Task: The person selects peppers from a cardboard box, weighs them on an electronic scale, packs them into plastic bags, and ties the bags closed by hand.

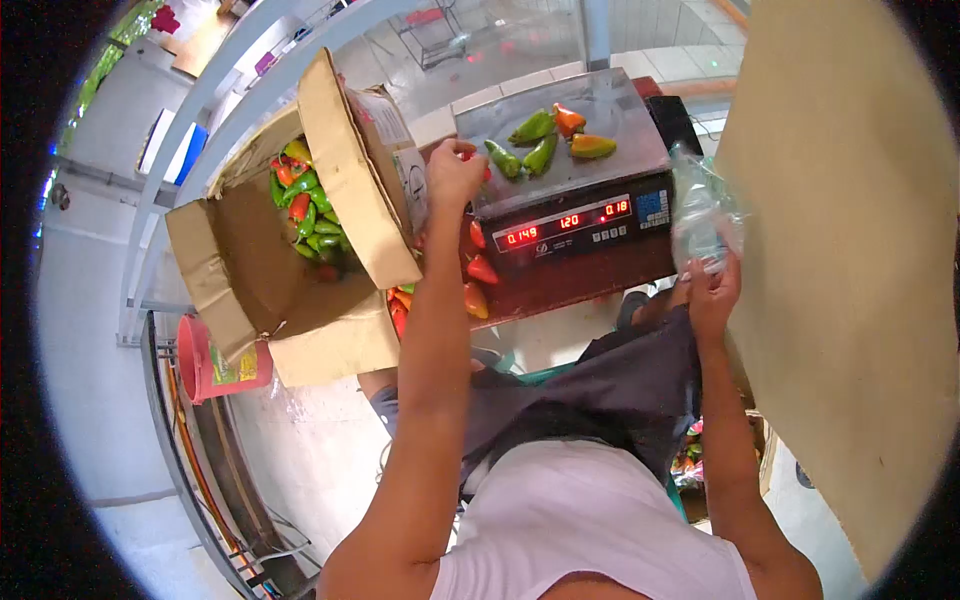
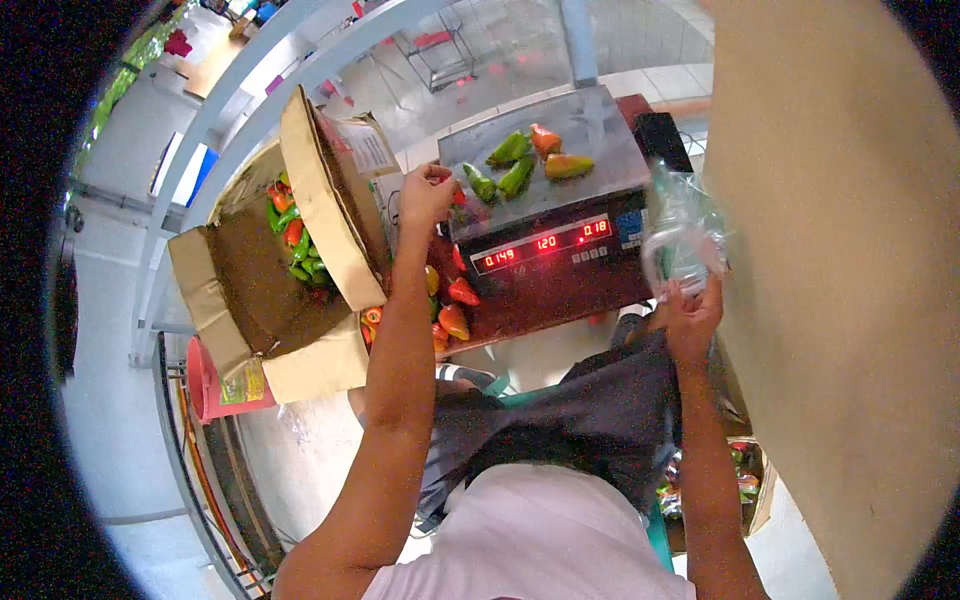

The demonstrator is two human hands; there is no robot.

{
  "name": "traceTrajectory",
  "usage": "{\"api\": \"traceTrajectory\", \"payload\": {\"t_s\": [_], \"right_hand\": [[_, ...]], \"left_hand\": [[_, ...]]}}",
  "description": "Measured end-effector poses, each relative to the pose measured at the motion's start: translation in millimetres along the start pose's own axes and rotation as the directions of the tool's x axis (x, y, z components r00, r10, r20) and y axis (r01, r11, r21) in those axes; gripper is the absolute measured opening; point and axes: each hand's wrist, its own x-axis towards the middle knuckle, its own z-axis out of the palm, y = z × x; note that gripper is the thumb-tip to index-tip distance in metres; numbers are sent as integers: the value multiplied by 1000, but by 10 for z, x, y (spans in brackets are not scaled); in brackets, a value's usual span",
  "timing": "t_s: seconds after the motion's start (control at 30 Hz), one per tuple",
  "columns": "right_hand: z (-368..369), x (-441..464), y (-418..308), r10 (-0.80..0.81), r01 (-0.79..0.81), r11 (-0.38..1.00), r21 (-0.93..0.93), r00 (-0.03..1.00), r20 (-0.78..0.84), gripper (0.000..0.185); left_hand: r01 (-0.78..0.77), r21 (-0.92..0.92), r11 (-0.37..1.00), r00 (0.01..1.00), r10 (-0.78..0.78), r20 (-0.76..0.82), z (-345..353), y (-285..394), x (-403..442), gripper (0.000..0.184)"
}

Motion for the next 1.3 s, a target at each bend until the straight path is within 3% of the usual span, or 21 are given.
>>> {"api": "traceTrajectory", "payload": {"t_s": [0.13,0.3,0.4,0.6,0.7,0.9,1.1,1.2,1.3], "right_hand": [[-35,45,182,-47,47,999,5,998,-39,62],[-4,61,43,58,-57,993,103,998,2,60],[24,64,-137,78,-81,995,58,996,49,54],[14,61,-41,116,-118,991,57,992,42,44],[10,79,20,73,-74,997,14,997,19,44],[24,72,-49,116,-118,992,38,992,46,44],[18,68,-73,89,-90,996,26,995,39,46],[14,84,-156,89,-86,994,-73,995,34,47],[-67,96,134,15,-12,987,-160,1000,22,49]], "left_hand": [[-106,-11,994,992,105,-71,-93,88,-122,34],[-338,-96,936,929,316,-191,-52,46,-122,25],[-374,103,921,898,388,-206,-163,338,-357,26],[-454,17,891,869,447,-211,-168,459,-439,29],[-392,-241,888,916,355,-185,-148,549,-442,31],[-369,-150,917,929,363,-69,-65,629,-342,32],[-466,-199,862,884,446,-140,-29,689,-369,33],[-363,-145,920,932,359,-52,-29,767,-397,31],[-341,-275,899,933,359,16,-4,759,-404,30]]}}
